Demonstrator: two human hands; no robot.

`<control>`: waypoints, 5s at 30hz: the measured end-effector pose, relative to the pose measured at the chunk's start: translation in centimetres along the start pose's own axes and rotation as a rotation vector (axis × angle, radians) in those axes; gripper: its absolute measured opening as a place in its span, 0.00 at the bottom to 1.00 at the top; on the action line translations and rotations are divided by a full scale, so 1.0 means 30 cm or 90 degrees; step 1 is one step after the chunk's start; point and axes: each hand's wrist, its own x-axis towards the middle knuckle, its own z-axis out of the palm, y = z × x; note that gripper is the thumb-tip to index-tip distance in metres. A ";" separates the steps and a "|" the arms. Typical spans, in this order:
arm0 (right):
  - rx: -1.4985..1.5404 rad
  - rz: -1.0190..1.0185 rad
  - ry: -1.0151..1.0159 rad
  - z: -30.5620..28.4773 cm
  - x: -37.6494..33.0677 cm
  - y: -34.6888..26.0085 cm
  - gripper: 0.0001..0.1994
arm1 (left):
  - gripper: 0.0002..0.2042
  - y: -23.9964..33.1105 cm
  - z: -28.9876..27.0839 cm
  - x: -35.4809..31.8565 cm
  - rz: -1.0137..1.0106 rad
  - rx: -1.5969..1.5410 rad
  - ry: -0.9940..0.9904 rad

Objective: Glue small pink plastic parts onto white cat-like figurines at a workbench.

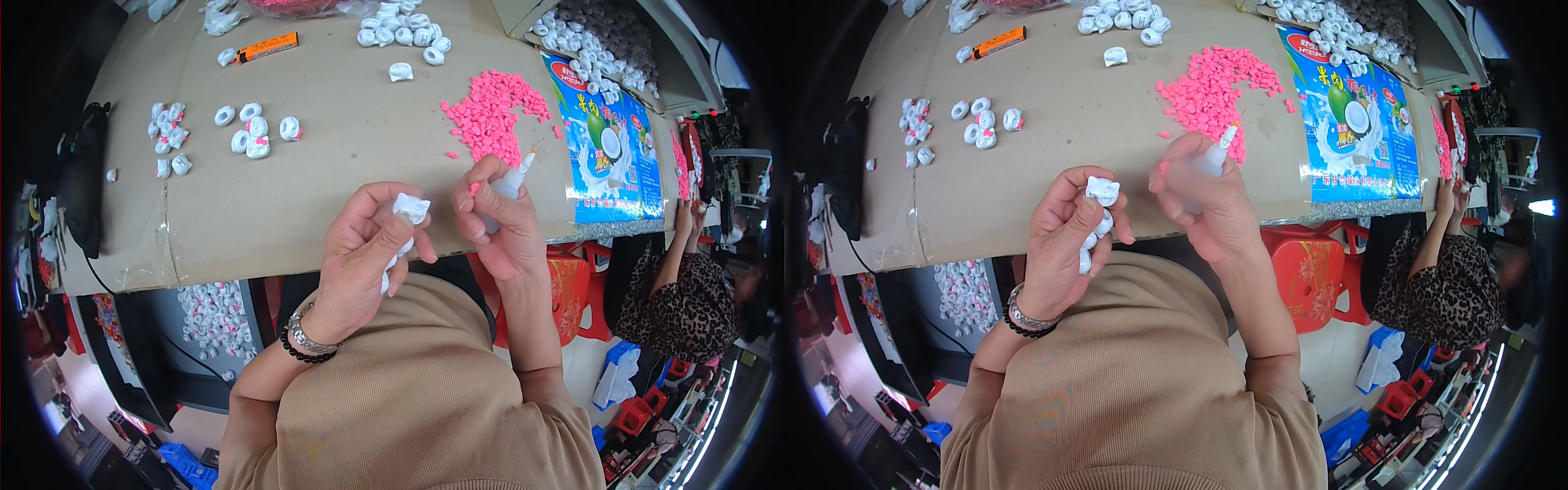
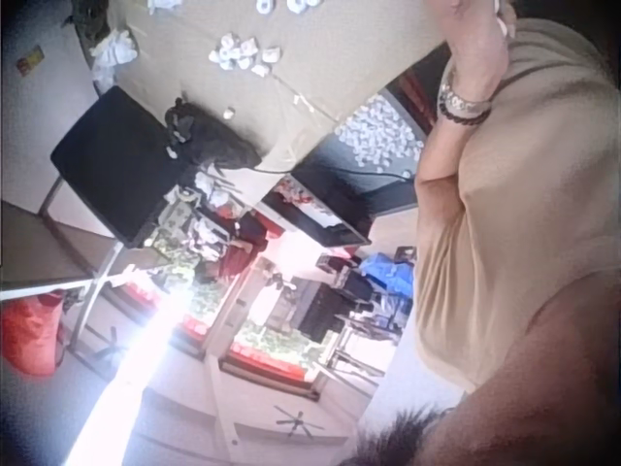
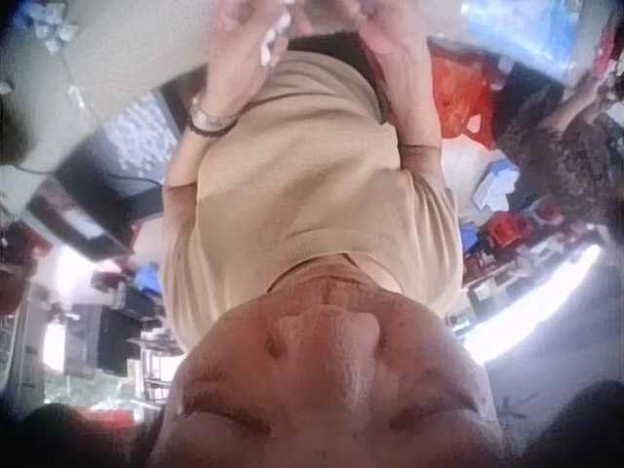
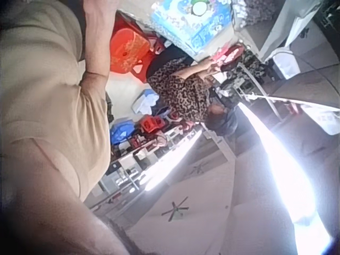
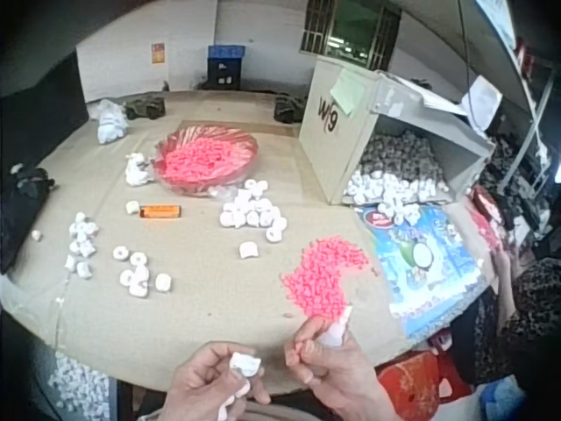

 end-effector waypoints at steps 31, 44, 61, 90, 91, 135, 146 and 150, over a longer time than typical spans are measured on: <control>-0.534 -0.346 0.001 0.128 -0.065 0.053 0.06 | 0.11 -0.030 -0.023 -0.016 0.175 0.214 0.029; -0.523 -0.435 0.035 0.105 -0.034 0.114 0.05 | 0.12 -0.041 -0.033 -0.002 0.196 0.292 0.052; -0.400 -0.285 0.061 0.088 -0.039 0.082 0.08 | 0.09 0.148 -0.211 0.084 0.412 1.069 0.158; -0.605 -0.366 0.024 0.030 -0.076 -0.027 0.15 | 0.18 0.041 -0.061 0.045 -0.172 -0.342 -0.033; -0.524 -0.351 0.051 0.041 -0.085 -0.018 0.15 | 0.18 0.035 -0.063 0.045 -0.171 -0.333 -0.037; -0.574 -0.666 -0.029 0.027 -0.055 0.039 0.08 | 0.17 0.026 -0.022 0.004 -0.057 0.103 0.030; -0.597 -0.683 -0.024 0.023 -0.056 0.033 0.08 | 0.15 0.030 -0.024 0.006 -0.035 0.126 0.058; -0.607 -0.693 -0.020 0.025 -0.056 0.036 0.08 | 0.15 0.027 -0.024 0.003 -0.016 0.131 0.064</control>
